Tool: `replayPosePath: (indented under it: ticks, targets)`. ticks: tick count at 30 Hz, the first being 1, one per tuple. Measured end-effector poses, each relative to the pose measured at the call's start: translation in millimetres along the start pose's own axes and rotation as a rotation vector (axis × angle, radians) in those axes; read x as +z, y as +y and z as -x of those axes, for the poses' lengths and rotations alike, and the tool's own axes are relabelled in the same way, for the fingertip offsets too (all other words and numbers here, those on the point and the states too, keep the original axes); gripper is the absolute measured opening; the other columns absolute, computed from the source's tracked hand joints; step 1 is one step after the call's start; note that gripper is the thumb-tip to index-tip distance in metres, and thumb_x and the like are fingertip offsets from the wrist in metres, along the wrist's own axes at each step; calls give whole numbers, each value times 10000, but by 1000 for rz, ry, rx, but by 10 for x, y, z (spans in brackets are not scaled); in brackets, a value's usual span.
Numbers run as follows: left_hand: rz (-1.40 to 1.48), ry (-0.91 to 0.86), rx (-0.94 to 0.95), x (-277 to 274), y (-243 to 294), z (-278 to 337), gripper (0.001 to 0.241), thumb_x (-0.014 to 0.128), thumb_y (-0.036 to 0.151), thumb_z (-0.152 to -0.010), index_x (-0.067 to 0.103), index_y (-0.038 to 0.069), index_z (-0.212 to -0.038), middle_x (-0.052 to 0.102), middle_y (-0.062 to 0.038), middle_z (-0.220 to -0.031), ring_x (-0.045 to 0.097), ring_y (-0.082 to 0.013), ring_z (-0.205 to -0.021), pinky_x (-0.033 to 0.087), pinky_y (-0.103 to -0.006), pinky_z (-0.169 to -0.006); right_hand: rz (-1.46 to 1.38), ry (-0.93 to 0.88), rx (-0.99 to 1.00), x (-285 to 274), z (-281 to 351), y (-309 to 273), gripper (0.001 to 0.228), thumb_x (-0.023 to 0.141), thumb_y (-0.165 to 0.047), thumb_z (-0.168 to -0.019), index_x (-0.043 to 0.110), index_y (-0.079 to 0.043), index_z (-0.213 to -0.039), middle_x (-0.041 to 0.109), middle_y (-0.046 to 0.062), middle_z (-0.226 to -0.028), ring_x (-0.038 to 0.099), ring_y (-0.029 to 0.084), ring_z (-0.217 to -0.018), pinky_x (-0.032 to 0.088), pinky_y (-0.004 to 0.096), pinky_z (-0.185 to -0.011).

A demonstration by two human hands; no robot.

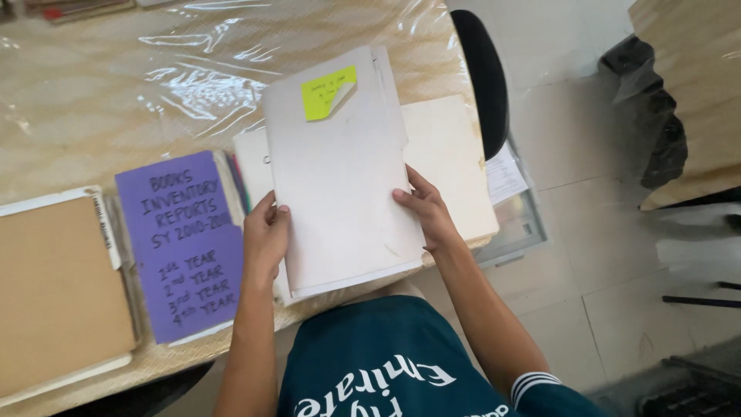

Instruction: Cleaning and dusting various inventory reports and file folders with a red cloth on a table.

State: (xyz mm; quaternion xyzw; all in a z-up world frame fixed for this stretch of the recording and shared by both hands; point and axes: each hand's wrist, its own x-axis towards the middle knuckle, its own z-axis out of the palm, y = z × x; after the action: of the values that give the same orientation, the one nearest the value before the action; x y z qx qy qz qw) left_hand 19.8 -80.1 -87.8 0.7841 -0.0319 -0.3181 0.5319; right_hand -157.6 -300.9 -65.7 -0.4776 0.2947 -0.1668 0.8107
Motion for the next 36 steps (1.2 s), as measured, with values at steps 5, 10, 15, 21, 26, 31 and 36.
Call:
replayPosePath:
  ticks: [5,10,15,21,26,31,36]
  targets:
    - [33,87,252,707,237,296,462,590,52,-960,589,14,-1420,737,-118,-1109,690,-172,-933,545,-295,-839,104,25,8,-864,-25,-173,657,654,-16,-918,439,27,-1536,666,210,-1311,702,224,-1089,620,340,-904]
    - [-67,52,404,1716,214,318,400,622,27,-944,624,5,-1343,747,-140,-1119,720,-189,-968,565,-334,-847,378,131,21,-1676,-214,-282,570,635,0,-925,517,22,-1483,708,159,-1231,690,209,-1026,598,336,-871]
    - [-198,120,260,2587,-104,47,334,608,-1,-923,653,-5,-1253,718,-184,-1141,706,-323,-999,556,-423,-868,759,243,-9,-2383,-456,-39,571,670,-29,-884,573,-12,-1446,739,154,-1085,630,204,-853,551,350,-768]
    - [-458,261,303,2851,-261,-107,394,583,16,-939,609,-25,-1330,638,-234,-1239,605,-424,-1148,489,-493,-971,1050,282,-143,-2798,-772,404,558,776,-106,-795,654,13,-1327,665,182,-1093,648,277,-878,550,378,-802]
    - [-609,189,122,2813,-200,-110,431,563,39,-966,546,-3,-1395,575,-237,-1308,593,-439,-1134,494,-507,-949,1061,317,-214,-2885,-808,577,615,799,-113,-764,614,48,-1328,629,206,-1184,648,306,-980,544,398,-858]
    - [-564,244,193,2871,-484,-234,504,643,41,-878,565,5,-1375,591,-225,-1283,594,-422,-1157,496,-485,-970,1079,322,-136,-2886,-817,516,580,785,-125,-784,635,31,-1322,639,209,-1213,661,310,-996,551,400,-874]
    - [-530,190,276,2697,-346,-141,469,676,58,-900,578,-22,-1352,612,-229,-1272,614,-412,-1118,514,-458,-941,1223,346,-181,-2628,-728,256,543,774,-121,-830,636,14,-1338,639,245,-1240,639,370,-1063,529,445,-934]
